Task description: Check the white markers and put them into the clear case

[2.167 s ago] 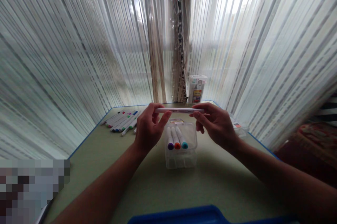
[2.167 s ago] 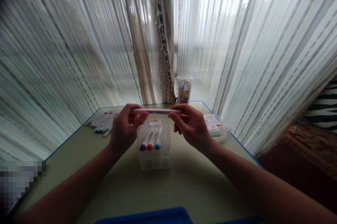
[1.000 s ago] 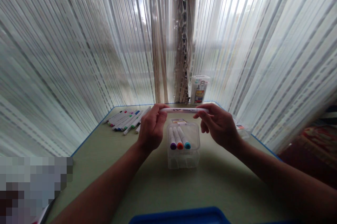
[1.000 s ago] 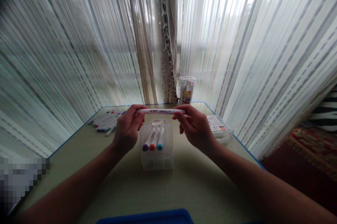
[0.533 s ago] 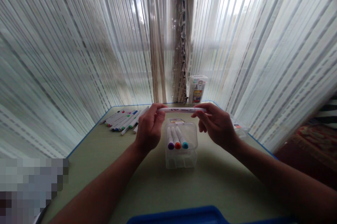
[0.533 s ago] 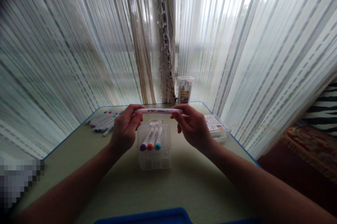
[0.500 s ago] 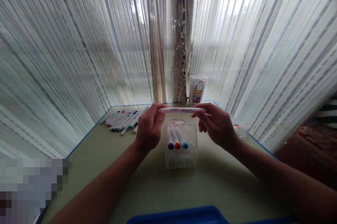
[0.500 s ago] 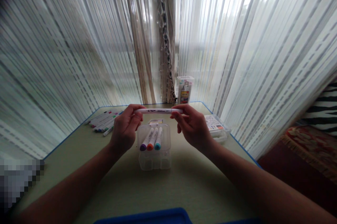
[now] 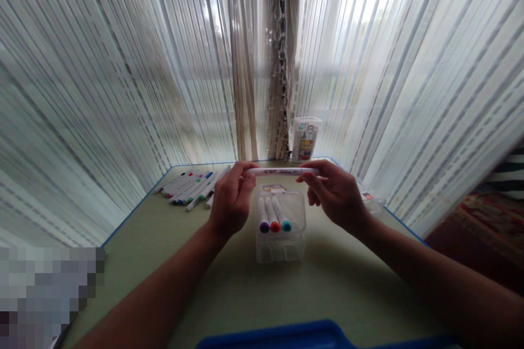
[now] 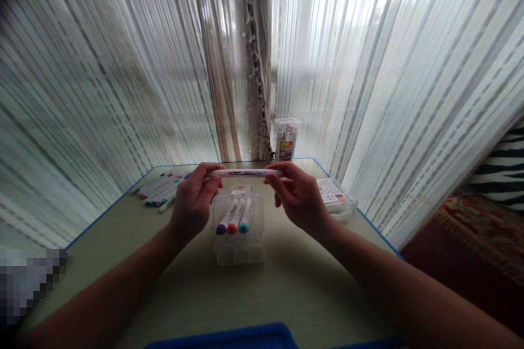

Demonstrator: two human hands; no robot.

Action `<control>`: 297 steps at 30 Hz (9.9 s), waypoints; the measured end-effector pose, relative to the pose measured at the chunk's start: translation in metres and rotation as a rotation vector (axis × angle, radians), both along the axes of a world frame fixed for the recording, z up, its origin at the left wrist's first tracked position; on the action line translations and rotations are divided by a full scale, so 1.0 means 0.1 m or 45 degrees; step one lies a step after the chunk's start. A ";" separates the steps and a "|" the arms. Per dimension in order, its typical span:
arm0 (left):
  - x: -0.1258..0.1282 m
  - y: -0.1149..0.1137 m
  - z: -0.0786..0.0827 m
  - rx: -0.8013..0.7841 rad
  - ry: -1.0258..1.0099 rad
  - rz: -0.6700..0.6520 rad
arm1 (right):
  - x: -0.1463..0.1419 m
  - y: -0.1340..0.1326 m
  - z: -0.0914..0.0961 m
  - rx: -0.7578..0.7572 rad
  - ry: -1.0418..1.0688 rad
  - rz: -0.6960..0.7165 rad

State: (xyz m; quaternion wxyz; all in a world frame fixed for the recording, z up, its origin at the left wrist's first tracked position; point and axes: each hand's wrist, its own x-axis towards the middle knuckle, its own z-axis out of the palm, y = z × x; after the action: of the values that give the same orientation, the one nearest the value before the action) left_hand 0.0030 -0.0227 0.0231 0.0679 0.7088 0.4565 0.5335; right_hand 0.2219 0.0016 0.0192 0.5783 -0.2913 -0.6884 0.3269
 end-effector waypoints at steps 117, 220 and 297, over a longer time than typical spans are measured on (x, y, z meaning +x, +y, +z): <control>0.03 0.02 0.00 -0.041 -0.046 0.009 | 0.03 0.05 0.01 -0.208 0.092 0.036; 0.08 0.07 0.05 -0.301 -0.617 -0.271 | 0.04 0.09 0.05 -0.378 0.266 0.186; 0.05 0.12 0.07 -0.442 -0.974 -0.435 | 0.05 0.14 0.04 -0.388 0.355 0.161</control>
State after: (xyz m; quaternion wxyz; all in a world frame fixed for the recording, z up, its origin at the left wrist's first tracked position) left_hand 0.0075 -0.0103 0.0300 0.4365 0.5040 0.3578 0.6538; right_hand 0.2271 0.0157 0.0234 0.5955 -0.2834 -0.5612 0.5001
